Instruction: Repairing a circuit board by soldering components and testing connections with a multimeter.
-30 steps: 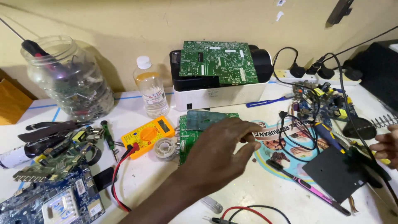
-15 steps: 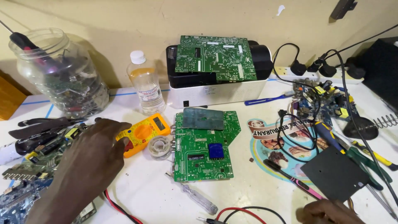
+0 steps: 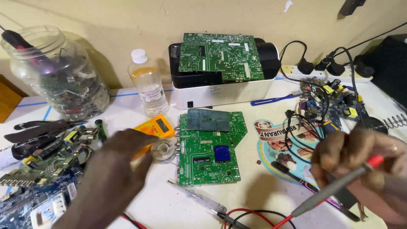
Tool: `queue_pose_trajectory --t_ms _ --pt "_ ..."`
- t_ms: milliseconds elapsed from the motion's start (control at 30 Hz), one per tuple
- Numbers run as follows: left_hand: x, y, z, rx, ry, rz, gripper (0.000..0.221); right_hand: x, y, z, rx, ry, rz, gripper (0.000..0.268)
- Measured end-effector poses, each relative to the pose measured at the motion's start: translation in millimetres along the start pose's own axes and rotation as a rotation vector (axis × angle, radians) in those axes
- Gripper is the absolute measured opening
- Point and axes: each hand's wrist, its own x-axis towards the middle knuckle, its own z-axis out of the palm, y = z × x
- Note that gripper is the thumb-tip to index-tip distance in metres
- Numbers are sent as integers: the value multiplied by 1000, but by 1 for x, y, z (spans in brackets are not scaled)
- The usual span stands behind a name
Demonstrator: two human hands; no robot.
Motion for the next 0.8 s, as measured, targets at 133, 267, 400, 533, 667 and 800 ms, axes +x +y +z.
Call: queue_pose_trajectory --t_ms 133,267,400,533,667,800 --pt "-13 43 43 -203 -121 204 27 36 15 12 199 51 51 29" --pt "-17 72 73 -229 -615 365 36 49 29 35 255 192 169 34" --pt "-35 80 125 -31 -412 521 21 43 48 30 -434 462 560 20" --pt "-37 90 137 119 -76 605 30 47 63 31 -829 358 746 25" --pt "-38 95 150 100 -135 527 29 41 80 24 -1354 44 636 10" --pt "-39 96 171 -6 -337 282 54 39 79 27 -1371 65 698 6"
